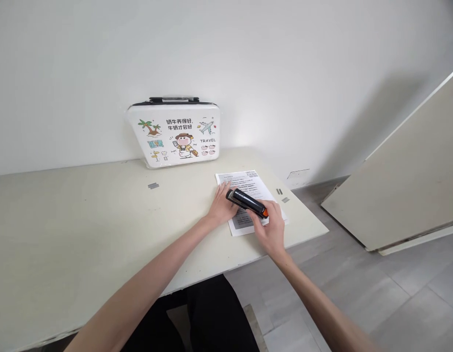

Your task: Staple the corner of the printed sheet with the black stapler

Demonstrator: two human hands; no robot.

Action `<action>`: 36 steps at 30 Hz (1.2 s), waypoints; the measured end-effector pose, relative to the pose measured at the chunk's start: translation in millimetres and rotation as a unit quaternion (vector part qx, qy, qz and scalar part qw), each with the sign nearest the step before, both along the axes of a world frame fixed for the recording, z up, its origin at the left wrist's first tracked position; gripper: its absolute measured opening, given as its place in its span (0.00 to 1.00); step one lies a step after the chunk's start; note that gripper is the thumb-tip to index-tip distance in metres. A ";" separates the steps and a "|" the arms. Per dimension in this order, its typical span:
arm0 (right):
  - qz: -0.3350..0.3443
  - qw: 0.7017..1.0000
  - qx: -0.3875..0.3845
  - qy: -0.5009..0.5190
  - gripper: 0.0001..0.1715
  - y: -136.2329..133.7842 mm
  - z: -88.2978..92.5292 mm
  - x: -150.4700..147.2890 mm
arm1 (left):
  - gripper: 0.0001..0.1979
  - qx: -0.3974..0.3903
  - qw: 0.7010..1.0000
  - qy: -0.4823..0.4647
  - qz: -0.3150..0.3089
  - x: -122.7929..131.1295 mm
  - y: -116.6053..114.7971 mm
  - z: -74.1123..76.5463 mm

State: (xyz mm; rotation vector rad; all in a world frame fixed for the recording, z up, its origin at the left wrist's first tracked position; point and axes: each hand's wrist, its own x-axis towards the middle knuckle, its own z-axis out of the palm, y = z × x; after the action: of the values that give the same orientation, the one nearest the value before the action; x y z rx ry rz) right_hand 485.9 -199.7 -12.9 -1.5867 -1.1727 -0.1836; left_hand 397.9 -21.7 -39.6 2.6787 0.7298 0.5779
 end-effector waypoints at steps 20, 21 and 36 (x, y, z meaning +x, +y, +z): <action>0.257 0.950 -0.167 0.066 0.21 130.3 -3.8 -84.6 | 0.20 -0.244 0.898 -0.292 0.223 -262.7 56.1 36.9; 0.274 0.944 -0.170 0.072 0.21 139.6 -5.5 -92.1 | 0.19 -0.240 0.897 -0.297 0.224 -264.9 57.4 36.2; 0.308 0.925 -0.188 0.118 0.29 173.8 -15.8 -121.4 | 0.15 -0.226 0.859 -0.323 0.326 -271.7 61.1 30.1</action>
State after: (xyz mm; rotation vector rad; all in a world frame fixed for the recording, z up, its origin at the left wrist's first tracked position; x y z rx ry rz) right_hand 364.5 -25.8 -28.7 -1.4245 -1.5087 0.6611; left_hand 126.2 39.4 -9.4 1.5998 1.3386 1.2044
